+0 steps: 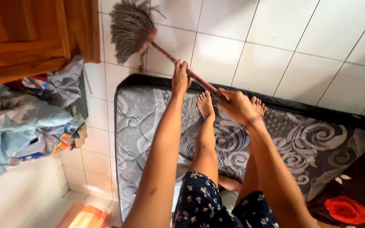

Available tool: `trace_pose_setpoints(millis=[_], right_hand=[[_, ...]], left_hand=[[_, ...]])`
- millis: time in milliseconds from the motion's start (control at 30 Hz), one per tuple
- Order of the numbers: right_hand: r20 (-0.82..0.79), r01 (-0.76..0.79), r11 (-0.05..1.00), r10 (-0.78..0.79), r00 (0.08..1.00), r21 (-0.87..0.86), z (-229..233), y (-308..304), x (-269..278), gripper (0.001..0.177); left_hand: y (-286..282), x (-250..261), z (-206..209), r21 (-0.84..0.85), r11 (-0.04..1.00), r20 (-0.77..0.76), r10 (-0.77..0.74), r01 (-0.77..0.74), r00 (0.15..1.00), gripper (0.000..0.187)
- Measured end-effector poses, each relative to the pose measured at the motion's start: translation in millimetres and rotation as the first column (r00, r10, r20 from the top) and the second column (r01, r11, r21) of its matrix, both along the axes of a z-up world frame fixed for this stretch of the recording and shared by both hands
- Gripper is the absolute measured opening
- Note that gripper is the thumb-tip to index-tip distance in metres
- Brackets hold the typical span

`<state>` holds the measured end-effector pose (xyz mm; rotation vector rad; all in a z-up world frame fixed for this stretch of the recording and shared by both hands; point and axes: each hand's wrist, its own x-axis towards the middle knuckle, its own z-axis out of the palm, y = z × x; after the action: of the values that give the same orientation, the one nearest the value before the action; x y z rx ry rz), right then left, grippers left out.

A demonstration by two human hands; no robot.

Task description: The person dips a mop into a bucket, wrings the mop head by hand, and wipes the tiled floor, moving into a room and mopping the floor area around a mattress where another person is lying.

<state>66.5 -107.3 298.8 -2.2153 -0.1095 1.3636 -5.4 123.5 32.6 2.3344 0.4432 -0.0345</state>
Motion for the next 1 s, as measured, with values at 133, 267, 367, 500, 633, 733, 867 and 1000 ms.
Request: trace_pose_setpoints(millis=[133, 267, 367, 500, 633, 733, 867, 1000], right_hand=[[-0.507, 0.703, 0.539, -0.490, 0.709, 0.463, -16.8, -8.0, -4.0, 0.050], [-0.573, 0.754, 0.171, -0.552, 0.606, 0.634, -28.1, -9.8, -3.6, 0.044], [0.242, 0.210, 0.624, -0.559, 0.793, 0.753, -42.6, -10.6, -2.4, 0.009], [0.049, 0.381, 0.703, -0.509, 0.859, 0.601, -33.4, -68.6, 12.2, 0.027], [0.125, 0.422, 0.731, -0.563, 0.817, 0.536, -4.4, -176.3, 18.7, 0.025], [0.116, 0.551, 0.609, -0.724, 0.680, 0.570, 20.4, -279.2, 23.7, 0.029], [0.253, 0.594, 0.576, -0.803, 0.540, 0.561, 61.1, -429.3, 31.5, 0.028], [0.347, 0.620, 0.494, -0.869, 0.352, 0.609, 77.3, -539.8, 7.4, 0.052]], left_hand=[[-10.3, -1.3, -41.4, -0.023, 0.995, -0.107, 0.098, -0.101, 0.989, 0.027], [-1.3, 15.9, -61.4, -0.067, 0.993, -0.004, 0.096, -0.096, 0.995, 0.019], [-12.4, 10.4, -65.4, 0.037, 0.995, -0.069, -0.093, 0.096, 0.993, 0.016], [-65.8, 28.9, -67.1, -0.154, 0.980, 0.007, 0.125, -0.123, 0.992, 0.031], [-189.7, 48.8, -67.1, -0.043, 0.998, 0.157, 0.046, -0.040, 0.987, 0.027], [-334.5, 77.5, -67.8, -0.063, 0.997, 0.185, 0.048, -0.037, 0.981, 0.030], [-534.3, 108.3, -58.7, -0.181, 0.970, -0.011, -0.167, 0.162, 0.986, 0.006], [-682.0, 147.3, -25.6, -0.059, 0.942, 0.291, -0.302, 0.332, 0.908, 0.017]])
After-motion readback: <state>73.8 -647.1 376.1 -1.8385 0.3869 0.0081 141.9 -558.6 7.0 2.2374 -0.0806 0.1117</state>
